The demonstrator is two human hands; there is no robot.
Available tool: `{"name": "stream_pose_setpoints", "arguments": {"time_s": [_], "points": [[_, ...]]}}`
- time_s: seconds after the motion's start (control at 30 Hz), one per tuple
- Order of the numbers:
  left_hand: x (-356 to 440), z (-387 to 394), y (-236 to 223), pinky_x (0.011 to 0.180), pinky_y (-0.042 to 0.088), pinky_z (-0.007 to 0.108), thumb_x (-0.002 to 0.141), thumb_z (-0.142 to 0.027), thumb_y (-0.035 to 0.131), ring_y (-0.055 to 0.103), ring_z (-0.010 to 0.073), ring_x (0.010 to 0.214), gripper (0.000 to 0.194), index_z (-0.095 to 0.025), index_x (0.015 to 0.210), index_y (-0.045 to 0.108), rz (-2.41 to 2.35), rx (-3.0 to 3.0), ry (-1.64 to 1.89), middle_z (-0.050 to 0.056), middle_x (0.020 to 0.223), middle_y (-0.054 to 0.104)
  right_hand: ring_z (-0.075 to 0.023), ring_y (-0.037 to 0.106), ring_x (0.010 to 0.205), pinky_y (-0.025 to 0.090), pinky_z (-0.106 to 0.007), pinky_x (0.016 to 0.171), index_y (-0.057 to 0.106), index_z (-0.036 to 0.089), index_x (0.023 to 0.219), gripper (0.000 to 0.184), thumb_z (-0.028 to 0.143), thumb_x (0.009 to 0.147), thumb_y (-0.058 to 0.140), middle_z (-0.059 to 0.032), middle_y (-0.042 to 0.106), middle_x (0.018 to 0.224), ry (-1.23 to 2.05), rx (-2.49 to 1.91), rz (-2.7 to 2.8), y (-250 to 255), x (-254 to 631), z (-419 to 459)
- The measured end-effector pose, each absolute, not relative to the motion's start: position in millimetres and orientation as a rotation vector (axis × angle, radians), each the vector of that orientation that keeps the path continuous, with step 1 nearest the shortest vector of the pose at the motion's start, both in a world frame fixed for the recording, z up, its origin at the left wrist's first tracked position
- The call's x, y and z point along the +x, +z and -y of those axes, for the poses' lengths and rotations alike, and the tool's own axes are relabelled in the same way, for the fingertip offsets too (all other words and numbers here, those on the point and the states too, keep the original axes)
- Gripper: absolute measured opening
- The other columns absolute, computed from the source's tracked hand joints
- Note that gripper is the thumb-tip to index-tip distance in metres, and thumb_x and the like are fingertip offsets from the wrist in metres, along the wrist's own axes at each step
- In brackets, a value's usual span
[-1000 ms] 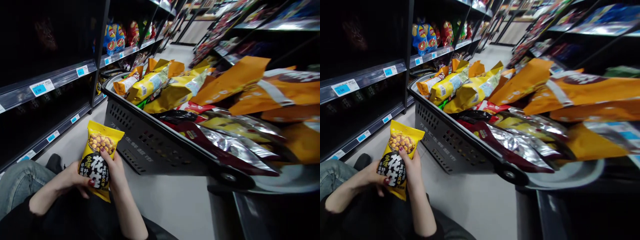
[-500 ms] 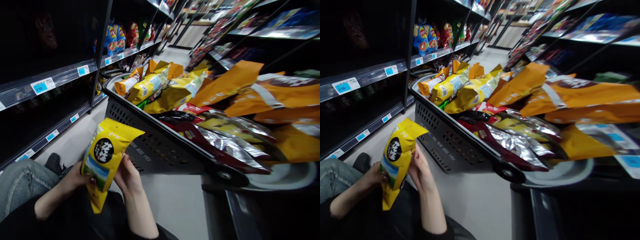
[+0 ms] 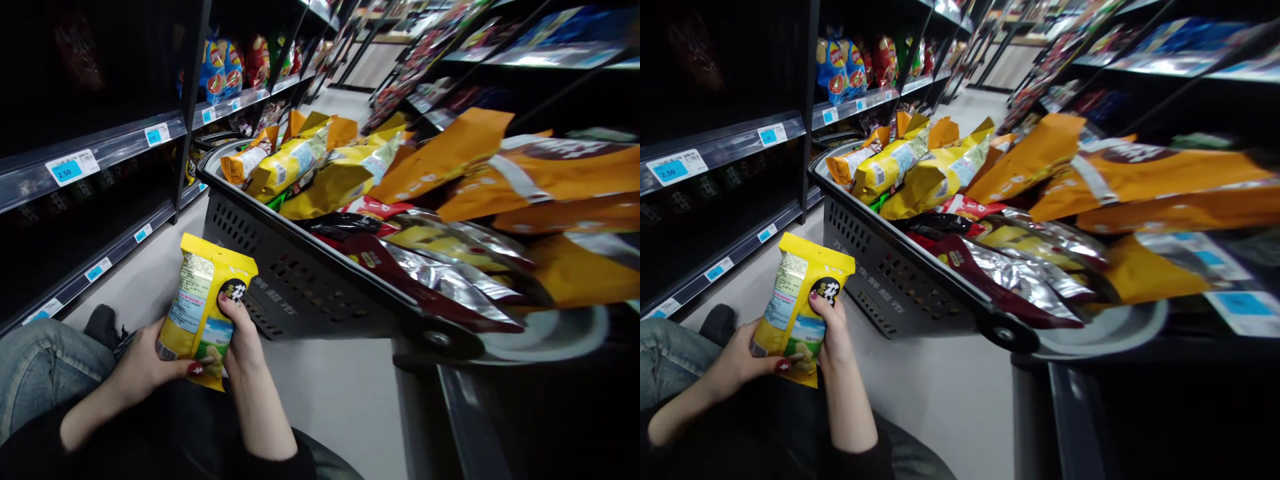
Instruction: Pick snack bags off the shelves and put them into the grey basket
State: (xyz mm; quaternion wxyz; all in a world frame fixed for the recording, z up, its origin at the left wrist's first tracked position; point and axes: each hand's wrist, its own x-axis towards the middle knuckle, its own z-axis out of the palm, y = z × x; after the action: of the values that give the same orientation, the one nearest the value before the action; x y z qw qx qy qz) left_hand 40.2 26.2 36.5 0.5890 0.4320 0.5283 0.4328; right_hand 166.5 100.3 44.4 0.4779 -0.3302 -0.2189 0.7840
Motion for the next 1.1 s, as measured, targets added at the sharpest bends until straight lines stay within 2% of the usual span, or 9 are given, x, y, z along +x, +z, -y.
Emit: {"name": "stream_pose_setpoints", "arguments": {"time_s": [0.1, 0.27, 0.5, 0.63, 0.9, 1.1], "points": [[41.9, -26.9, 30.9, 0.075, 0.052, 0.032, 0.067, -0.037, 0.071, 0.066, 0.0249, 0.086, 0.043, -0.013, 0.101, 0.062, -1.454, 1.073, 1.0, 0.008, 0.094, 0.072, -0.0238, 0.067, 0.078, 0.054, -0.035, 0.075, 0.063, 0.017, 0.09, 0.038, 0.035, 0.058, 0.075, -0.004, 0.071, 0.082, 1.877, -0.847, 0.577, 40.4, 162.5, -102.5], [42.1, -26.6, 33.4, 0.073, 0.052, 0.03, 0.066, -0.042, 0.07, 0.066, 0.0241, 0.085, 0.044, -0.016, 0.101, 0.063, -1.604, 1.168, 0.938, 0.007, 0.094, 0.072, -0.0227, 0.067, 0.072, 0.054, -0.033, 0.07, 0.06, 0.018, 0.095, 0.052, 0.031, 0.049, 0.081, -0.0035, 0.072, 0.083, 1.841, -0.883, 0.611, 36.4, 157.3, -103.0], [48.6, -18.6, 45.5, 0.068, 0.051, 0.03, 0.068, -0.033, 0.067, 0.067, 0.0234, 0.079, 0.036, -0.019, 0.1, 0.059, -1.776, 1.291, 0.82, 0.006, 0.088, 0.072, -0.0234, 0.067, 0.07, 0.054, -0.033, 0.068, 0.063, 0.016, 0.083, 0.035, 0.032, 0.054, 0.076, -0.0024, 0.071, 0.073, 1.845, -0.88, 0.53, 26.3, 155.7, -104.1], [47.2, -19.5, 47.8, 0.068, 0.05, 0.032, 0.069, -0.031, 0.065, 0.067, 0.0254, 0.081, 0.03, -0.019, 0.095, 0.057, -1.817, 1.332, 0.75, 0.007, 0.087, 0.071, -0.0197, 0.065, 0.061, 0.054, -0.031, 0.065, 0.064, 0.017, 0.076, 0.03, 0.033, 0.054, 0.076, -0.0001, 0.07, 0.066, 1.871, -0.881, 0.517, 19.2, 153.6, -104.7], [45.9, -22.0, 52.8, 0.068, 0.048, 0.031, 0.07, -0.024, 0.064, 0.066, 0.0262, 0.085, 0.03, -0.019, 0.098, 0.054, -1.808, 1.322, 0.663, 0.008, 0.091, 0.071, -0.0165, 0.064, 0.06, 0.052, -0.026, 0.06, 0.065, 0.016, 0.079, 0.029, 0.029, 0.054, 0.075, -0.0001, 0.07, 0.069, 1.861, -0.863, 0.487, 19.8, 152.9, -102.0], [44.3, -20.5, 45.3, 0.067, 0.046, 0.03, 0.073, -0.028, 0.063, 0.066, 0.0259, 0.084, 0.035, -0.02, 0.104, 0.049, -1.777, 1.343, 0.714, 0.007, 0.093, 0.071, -0.018, 0.065, 0.064, 0.052, -0.026, 0.06, 0.064, 0.018, 0.092, 0.041, 0.024, 0.053, 0.073, -0.0004, 0.071, 0.076, 1.793, -0.817, 0.553, 26.1, 154.9, -100.3]]}}
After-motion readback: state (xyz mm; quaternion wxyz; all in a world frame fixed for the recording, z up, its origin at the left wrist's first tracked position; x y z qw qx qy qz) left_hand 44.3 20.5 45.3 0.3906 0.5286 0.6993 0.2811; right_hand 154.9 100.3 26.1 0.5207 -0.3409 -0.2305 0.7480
